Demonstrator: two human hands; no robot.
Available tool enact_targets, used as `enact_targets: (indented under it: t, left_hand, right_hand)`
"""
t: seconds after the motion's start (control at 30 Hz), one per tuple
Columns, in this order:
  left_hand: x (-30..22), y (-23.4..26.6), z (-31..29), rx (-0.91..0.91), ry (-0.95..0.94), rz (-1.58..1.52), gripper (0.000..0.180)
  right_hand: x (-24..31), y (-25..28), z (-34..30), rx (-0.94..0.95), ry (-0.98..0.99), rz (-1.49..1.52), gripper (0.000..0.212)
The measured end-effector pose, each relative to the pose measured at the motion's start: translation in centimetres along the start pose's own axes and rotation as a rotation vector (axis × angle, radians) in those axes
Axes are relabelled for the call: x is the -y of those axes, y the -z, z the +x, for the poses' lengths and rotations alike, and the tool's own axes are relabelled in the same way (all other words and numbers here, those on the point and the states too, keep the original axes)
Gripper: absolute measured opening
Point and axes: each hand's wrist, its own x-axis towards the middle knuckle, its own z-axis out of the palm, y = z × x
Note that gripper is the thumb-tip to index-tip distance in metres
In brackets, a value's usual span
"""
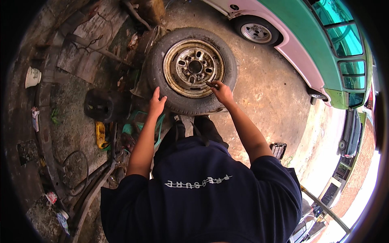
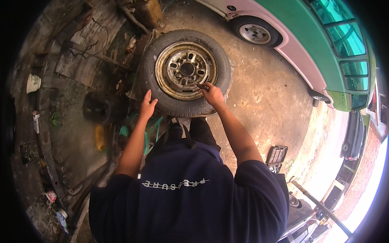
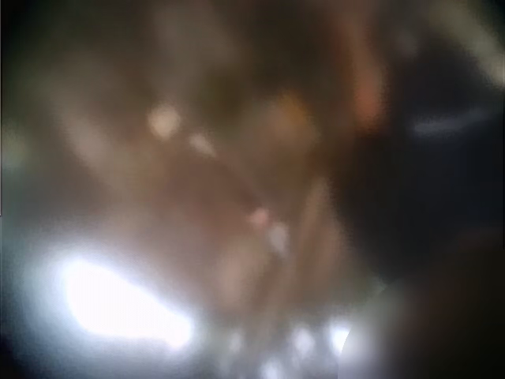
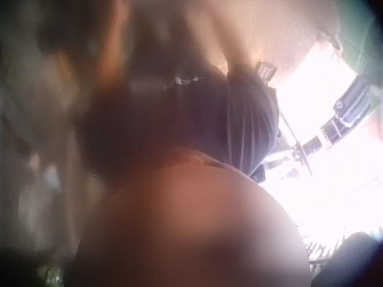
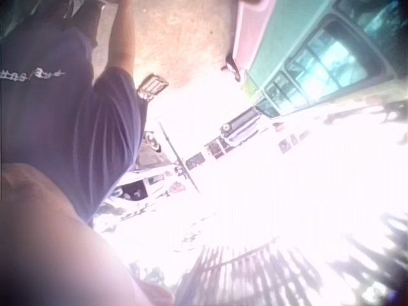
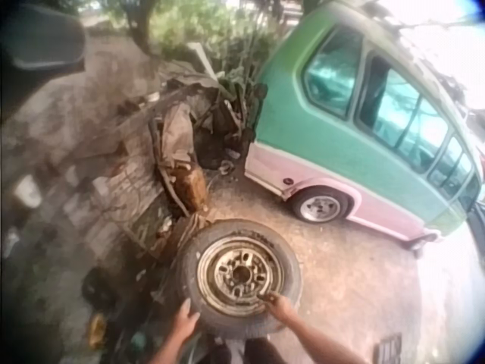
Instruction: The person uses a small brush to scrub the inner rim and lug nut holes of a car wheel resting on a green stool. The person repeatedly brushes the same areas of the wheel throughout the clip.
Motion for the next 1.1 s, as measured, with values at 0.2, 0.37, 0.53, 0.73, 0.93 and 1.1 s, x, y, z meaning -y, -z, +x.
enact_targets:
  t: [0.2, 0.37, 0.53, 0.73, 0.93, 1.1]
  left_hand:
    - [0.2, 0.1, 0.1, 0.005, 0.019, 0.012, 0.069]
    - [0.2, -0.1, 0.0, -0.014, 0.012, -0.025, 0.067]
    - [-0.2, 0.1, -0.1, 0.004, 0.049, 0.013, 0.068]
    - [0.4, -0.3, 0.0, -0.027, 0.010, -0.072, 0.067]
    - [0.4, -0.4, 0.4, -0.039, -0.019, -0.014, 0.067]
    - [-1.4, -0.7, 0.8, -0.108, -0.017, 0.177, 0.064]
  right_hand:
    - [-0.7, 0.5, 1.4, 0.061, 0.073, -0.081, 0.027]
    - [-0.6, 1.4, 3.3, 0.103, 0.160, -0.207, 0.023]
    - [0.5, 3.1, 3.9, 0.080, 0.214, -0.289, 0.024]
    - [0.7, 2.2, 2.3, 0.112, 0.260, -0.237, 0.024]
    - [-0.7, 2.0, 2.1, 0.101, 0.130, -0.201, 0.023]
    - [-1.0, 2.0, 1.6, -0.017, 0.167, -0.122, 0.024]
